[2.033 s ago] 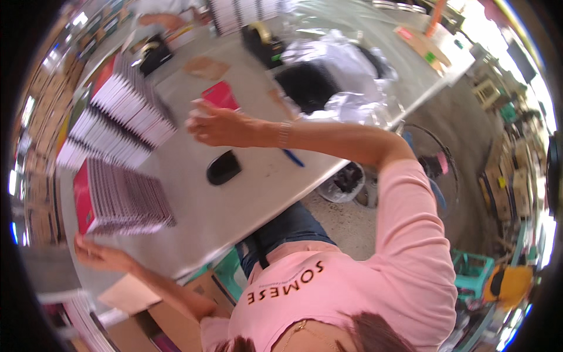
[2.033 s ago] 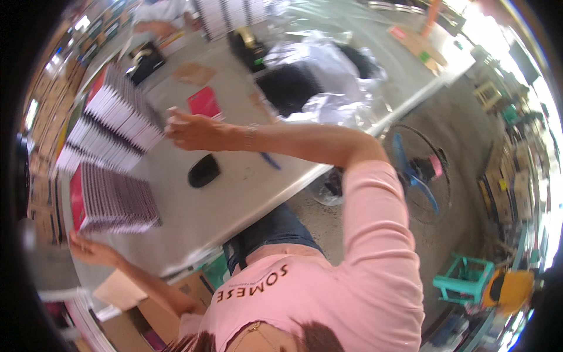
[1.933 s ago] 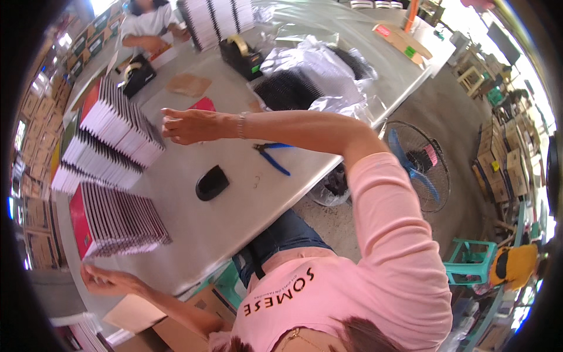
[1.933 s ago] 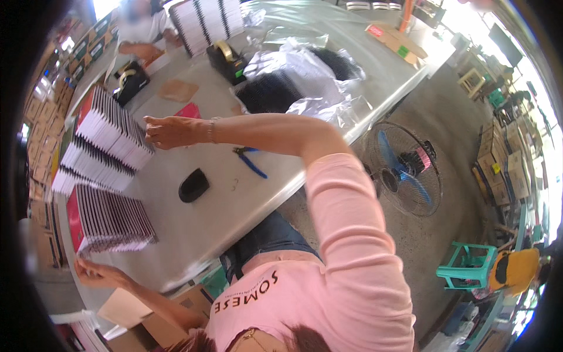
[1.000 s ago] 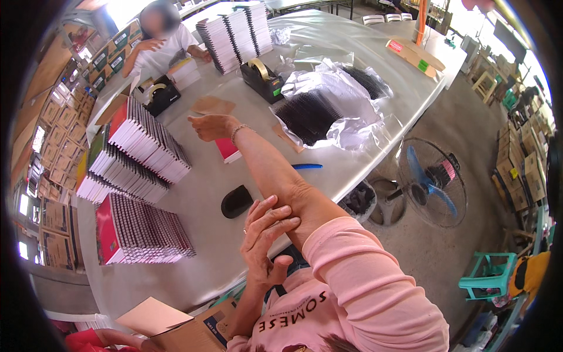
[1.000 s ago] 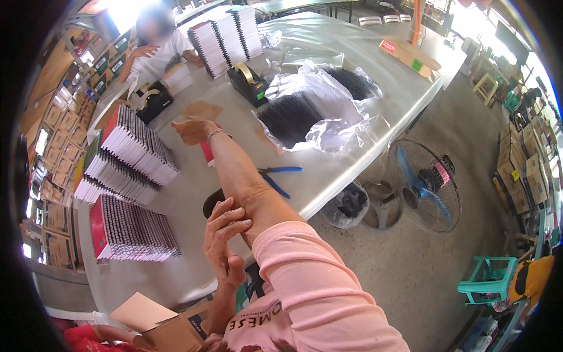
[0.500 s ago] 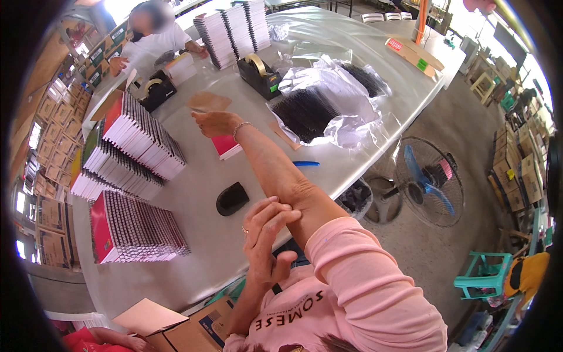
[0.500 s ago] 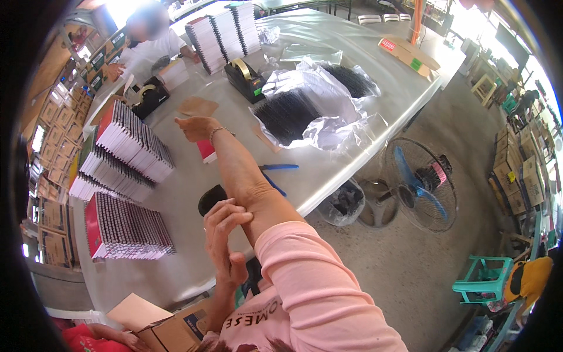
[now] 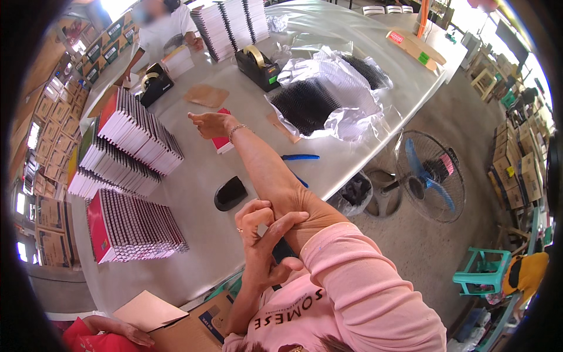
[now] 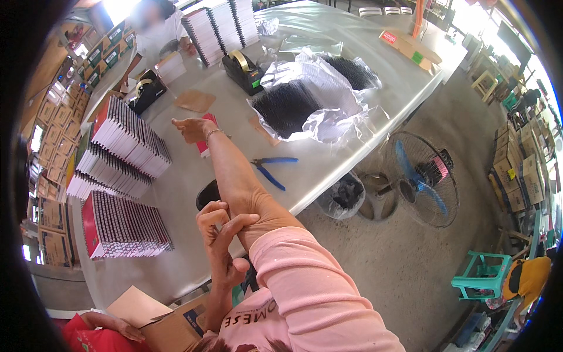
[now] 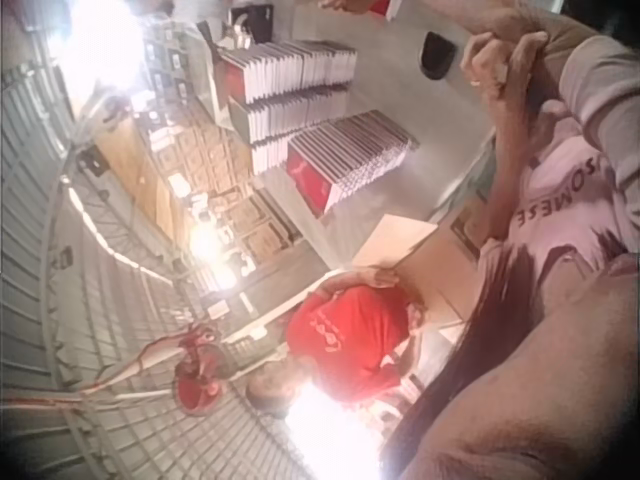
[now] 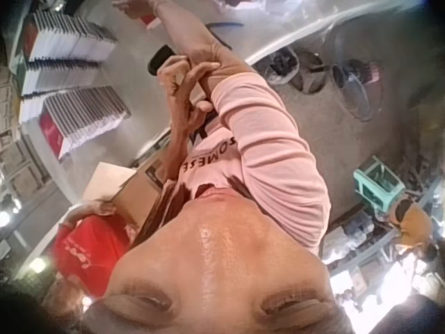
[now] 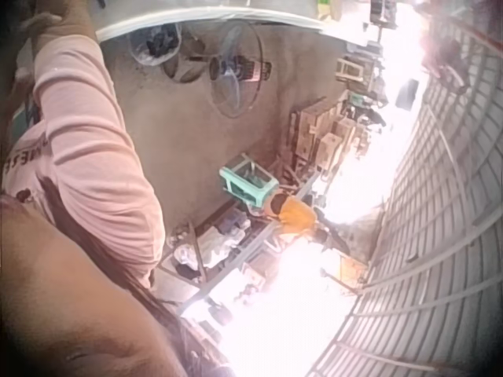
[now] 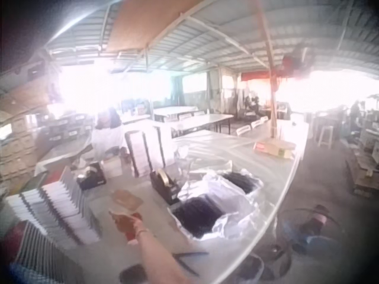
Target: The person assembles spiral-bound notebooks by inserting a black plastic coil into the punched holes of pink covers. They use pliers to secure the coil ends and stack the finished notebooks on the table. A coworker is visible in the background handling other items.
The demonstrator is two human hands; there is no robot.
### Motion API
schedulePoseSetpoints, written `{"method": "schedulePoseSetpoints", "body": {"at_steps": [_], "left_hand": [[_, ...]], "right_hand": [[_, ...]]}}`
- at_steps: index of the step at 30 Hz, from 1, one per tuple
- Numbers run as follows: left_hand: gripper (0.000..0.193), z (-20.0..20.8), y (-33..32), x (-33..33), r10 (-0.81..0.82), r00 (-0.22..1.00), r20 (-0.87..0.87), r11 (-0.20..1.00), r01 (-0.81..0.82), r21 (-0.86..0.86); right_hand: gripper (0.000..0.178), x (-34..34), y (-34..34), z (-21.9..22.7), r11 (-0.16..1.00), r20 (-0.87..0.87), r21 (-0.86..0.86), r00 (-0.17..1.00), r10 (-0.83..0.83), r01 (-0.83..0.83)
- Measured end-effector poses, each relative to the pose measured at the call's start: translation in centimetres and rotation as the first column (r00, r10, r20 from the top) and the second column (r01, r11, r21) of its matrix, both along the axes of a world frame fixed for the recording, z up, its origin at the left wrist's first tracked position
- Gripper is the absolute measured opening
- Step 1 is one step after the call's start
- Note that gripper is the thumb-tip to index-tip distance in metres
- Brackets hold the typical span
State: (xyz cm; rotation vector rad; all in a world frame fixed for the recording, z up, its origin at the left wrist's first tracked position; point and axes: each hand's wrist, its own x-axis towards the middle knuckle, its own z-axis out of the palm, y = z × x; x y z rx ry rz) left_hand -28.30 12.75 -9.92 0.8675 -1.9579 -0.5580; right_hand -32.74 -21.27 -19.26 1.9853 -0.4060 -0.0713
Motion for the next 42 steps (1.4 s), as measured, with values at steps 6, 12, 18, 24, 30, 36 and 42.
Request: {"method": "schedulePoseSetpoints", "body": {"at_steps": [6, 12, 18, 24, 30, 36, 42], "left_hand": [[0.083, -0.7, -0.1, 0.2, -0.022, 1.0, -0.014, 1.0, 0.023, 0.019], [0.063, -1.8, 0.0, 0.1, -0.101, 0.987, -0.125, 0.993, 0.108, 0.049], [0.041, -6.9, -0.7, 3.3, 0.199, 0.978, 0.057, 0.972, -0.204, 0.118], [0.037, -11.0, -2.5, 8.2, 0.475, 0.879, 0.036, 0.87, -0.476, 0.129], [0.034, -11.9, -5.3, 9.4, 0.477, 0.864, 0.16, 0.864, -0.494, 0.096], [0.023, -13.3, -9.3, 9.8, 0.433, 0.884, 0.176, 0.887, -0.452, 0.092], [0.025, -13.8, -11.0, 9.1, 0.474, 0.874, 0.108, 0.865, -0.485, 0.127]], "right_hand": [[0.012, 0.4, 0.1, -1.1, 1.0, 0.003, -0.023, 1.0, -0.018, 0.018], [0.012, -0.2, -1.4, -2.8, 0.997, 0.213, 0.069, 0.977, 0.004, -0.019], [0.014, 0.1, 1.7, -1.9, 0.899, 0.686, 0.421, 0.69, -0.232, -0.117], [0.019, -5.6, 2.5, -1.1, 0.707, 0.756, 0.646, 0.113, -0.645, -0.289], [0.049, -7.6, 2.5, -5.2, 0.368, 0.408, 0.781, -0.035, -0.912, -0.504], [0.048, -7.0, 4.1, -5.0, 0.347, 0.378, 0.798, -0.041, -0.925, -0.493], [0.031, -8.1, 3.8, -6.3, 0.399, 0.394, 0.675, -0.154, -0.906, -0.62]]}}
